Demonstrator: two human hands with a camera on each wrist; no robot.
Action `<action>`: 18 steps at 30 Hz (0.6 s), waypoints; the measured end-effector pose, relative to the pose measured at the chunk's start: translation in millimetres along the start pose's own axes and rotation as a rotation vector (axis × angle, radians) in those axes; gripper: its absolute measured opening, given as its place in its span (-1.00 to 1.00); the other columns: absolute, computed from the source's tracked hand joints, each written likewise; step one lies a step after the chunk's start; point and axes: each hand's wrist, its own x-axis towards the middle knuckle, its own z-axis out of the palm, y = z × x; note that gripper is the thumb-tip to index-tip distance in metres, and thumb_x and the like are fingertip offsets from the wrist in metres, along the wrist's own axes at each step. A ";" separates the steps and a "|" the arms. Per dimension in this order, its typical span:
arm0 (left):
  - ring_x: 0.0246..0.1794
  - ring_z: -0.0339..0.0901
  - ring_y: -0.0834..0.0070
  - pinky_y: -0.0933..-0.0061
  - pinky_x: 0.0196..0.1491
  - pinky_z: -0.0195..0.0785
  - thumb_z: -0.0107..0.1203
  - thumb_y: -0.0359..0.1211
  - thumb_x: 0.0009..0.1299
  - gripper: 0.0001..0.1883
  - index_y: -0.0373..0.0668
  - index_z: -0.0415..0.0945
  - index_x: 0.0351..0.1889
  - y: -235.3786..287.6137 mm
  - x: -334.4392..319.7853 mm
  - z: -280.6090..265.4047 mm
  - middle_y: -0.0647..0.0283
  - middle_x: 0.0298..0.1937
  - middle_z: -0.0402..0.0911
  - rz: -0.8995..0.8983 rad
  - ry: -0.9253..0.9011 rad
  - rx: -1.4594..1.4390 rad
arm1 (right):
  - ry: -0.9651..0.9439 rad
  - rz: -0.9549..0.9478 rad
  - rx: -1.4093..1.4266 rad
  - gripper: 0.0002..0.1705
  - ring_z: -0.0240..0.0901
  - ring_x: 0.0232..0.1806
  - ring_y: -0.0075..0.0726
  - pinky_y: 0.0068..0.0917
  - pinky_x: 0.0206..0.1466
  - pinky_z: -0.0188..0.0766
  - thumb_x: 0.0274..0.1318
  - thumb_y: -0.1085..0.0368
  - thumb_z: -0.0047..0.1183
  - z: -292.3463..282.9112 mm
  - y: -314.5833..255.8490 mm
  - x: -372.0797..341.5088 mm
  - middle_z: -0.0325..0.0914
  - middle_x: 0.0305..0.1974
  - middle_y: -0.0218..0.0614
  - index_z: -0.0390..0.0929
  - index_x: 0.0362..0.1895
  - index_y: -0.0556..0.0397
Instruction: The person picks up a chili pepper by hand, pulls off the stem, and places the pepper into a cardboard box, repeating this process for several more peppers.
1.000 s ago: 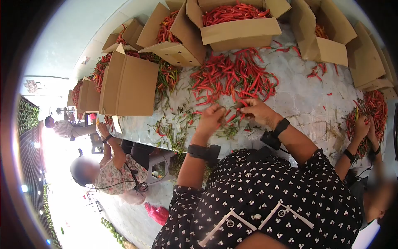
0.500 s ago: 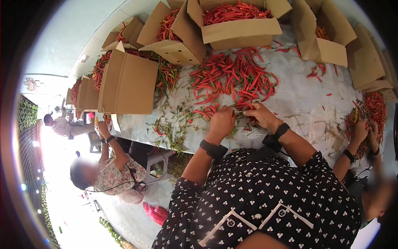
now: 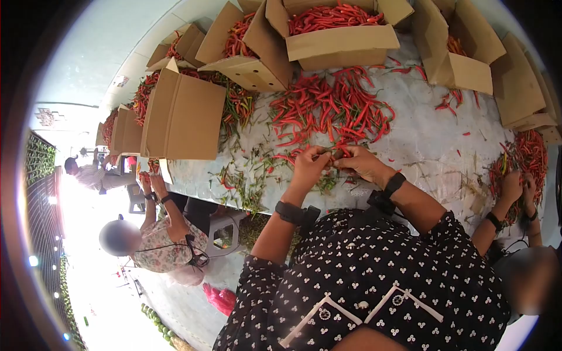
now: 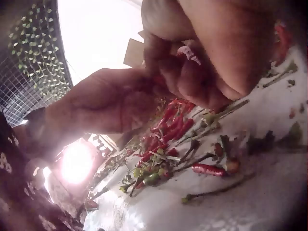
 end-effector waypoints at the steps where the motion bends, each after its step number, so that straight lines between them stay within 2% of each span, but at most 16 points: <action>1: -0.52 0.40 0.67 0.63 -0.42 0.29 -0.02 -0.37 0.29 -0.83 -0.31 0.46 -0.35 2.3 0.6 -1.2 0.33 -0.49 0.51 0.024 0.028 0.171 | 0.015 -0.011 -0.020 -0.78 0.33 -0.43 -0.71 -0.75 -0.39 0.24 -0.05 0.33 0.12 3.8 -5.7 -2.1 0.45 -0.41 -0.53 0.45 -0.26 0.09; 2: -0.55 0.37 0.68 0.63 -0.45 0.27 -0.02 -0.34 0.29 -0.82 -0.30 0.46 -0.37 3.3 1.1 -2.9 0.34 -0.51 0.49 0.047 0.056 0.342 | 0.029 -0.020 -0.040 -0.77 0.32 -0.43 -0.73 -0.76 -0.39 0.23 -0.05 0.33 0.12 6.2 -8.8 -3.5 0.44 -0.41 -0.53 0.45 -0.26 0.10; 3: -0.55 0.37 0.68 0.63 -0.45 0.27 -0.02 -0.34 0.29 -0.82 -0.30 0.46 -0.37 2.0 2.5 -6.0 0.34 -0.51 0.49 0.044 0.057 0.341 | 0.029 -0.018 -0.040 -0.77 0.32 -0.43 -0.73 -0.76 -0.39 0.23 -0.05 0.33 0.12 5.9 -8.5 -2.7 0.44 -0.41 -0.53 0.45 -0.26 0.10; 5: -0.62 0.28 0.71 0.63 -0.53 0.18 -0.02 -0.32 0.30 -0.80 -0.27 0.45 -0.44 -4.4 5.4 -12.9 0.38 -0.59 0.43 -0.052 -0.045 0.151 | 0.008 -0.020 -0.120 -0.77 0.29 -0.46 -0.76 -0.76 -0.44 0.20 -0.05 0.33 0.12 4.3 -6.9 0.4 0.44 -0.42 -0.54 0.46 -0.25 0.09; 6: -0.62 0.28 0.71 0.63 -0.53 0.18 -0.02 -0.32 0.30 -0.80 -0.27 0.45 -0.44 -7.0 5.7 -14.2 0.38 -0.59 0.43 -0.054 -0.043 0.150 | 0.006 -0.017 -0.120 -0.77 0.29 -0.46 -0.76 -0.76 -0.44 0.20 -0.05 0.33 0.12 1.0 -1.8 5.0 0.44 -0.42 -0.54 0.46 -0.25 0.09; 8: -0.68 0.24 0.69 0.58 -0.57 0.15 0.02 -0.31 0.28 -0.78 -0.27 0.40 -0.51 -10.4 5.7 -16.2 0.42 -0.68 0.33 -0.169 -0.124 -0.341 | -0.067 -0.101 -0.185 -0.78 0.26 -0.49 -0.76 -0.74 -0.49 0.16 -0.05 0.33 0.11 -6.1 11.1 15.4 0.43 -0.43 -0.56 0.47 -0.25 0.08; 12: -0.66 0.29 0.66 0.54 -0.56 0.20 0.06 -0.28 0.25 -0.75 -0.28 0.42 -0.54 -6.8 -1.9 -30.4 0.38 -0.67 0.37 -0.194 -0.035 -0.556 | -0.115 -0.105 -0.119 -0.78 0.25 -0.51 -0.74 -0.74 -0.50 0.14 -0.05 0.33 0.09 -4.2 8.9 11.8 0.41 -0.46 -0.55 0.46 -0.24 0.06; 14: -0.64 0.36 0.56 0.51 -0.57 0.18 0.11 -0.17 0.21 -0.70 -0.25 0.48 -0.51 -8.6 -3.0 -49.2 0.33 -0.60 0.46 0.006 0.265 0.406 | -0.098 0.009 0.126 -0.80 0.27 -0.53 -0.68 -0.72 -0.52 0.16 -0.03 0.35 0.04 -11.3 11.2 9.4 0.40 -0.49 -0.50 0.43 -0.24 0.04; 15: -0.64 0.36 0.56 0.51 -0.57 0.18 0.11 -0.17 0.21 -0.70 -0.25 0.48 -0.51 -13.6 -5.9 -54.1 0.33 -0.60 0.46 0.003 0.274 0.403 | -0.105 0.014 0.122 -0.80 0.27 -0.53 -0.68 -0.72 -0.52 0.16 -0.03 0.35 0.04 -14.0 12.4 8.4 0.40 -0.49 -0.50 0.43 -0.24 0.04; 17: -0.58 0.46 0.34 0.37 -0.51 0.27 0.19 -0.16 0.11 -0.70 -0.23 0.51 -0.48 -25.2 -16.3 -60.2 0.20 -0.55 0.51 0.178 0.270 0.924 | -0.087 0.064 0.239 -0.84 0.30 -0.55 -0.61 -0.69 -0.56 0.18 0.02 0.34 -0.01 -19.2 15.0 7.6 0.41 -0.51 -0.46 0.40 -0.25 0.01; 18: -0.47 0.48 0.12 0.21 -0.41 0.34 0.20 -0.24 0.02 -0.76 -0.21 0.47 -0.53 -20.9 -24.1 -53.0 0.06 -0.47 0.50 0.213 0.212 0.981 | -0.092 0.068 0.237 -0.84 0.30 -0.55 -0.61 -0.69 -0.56 0.18 0.02 0.34 -0.01 -21.0 17.8 8.8 0.41 -0.51 -0.46 0.40 -0.25 0.01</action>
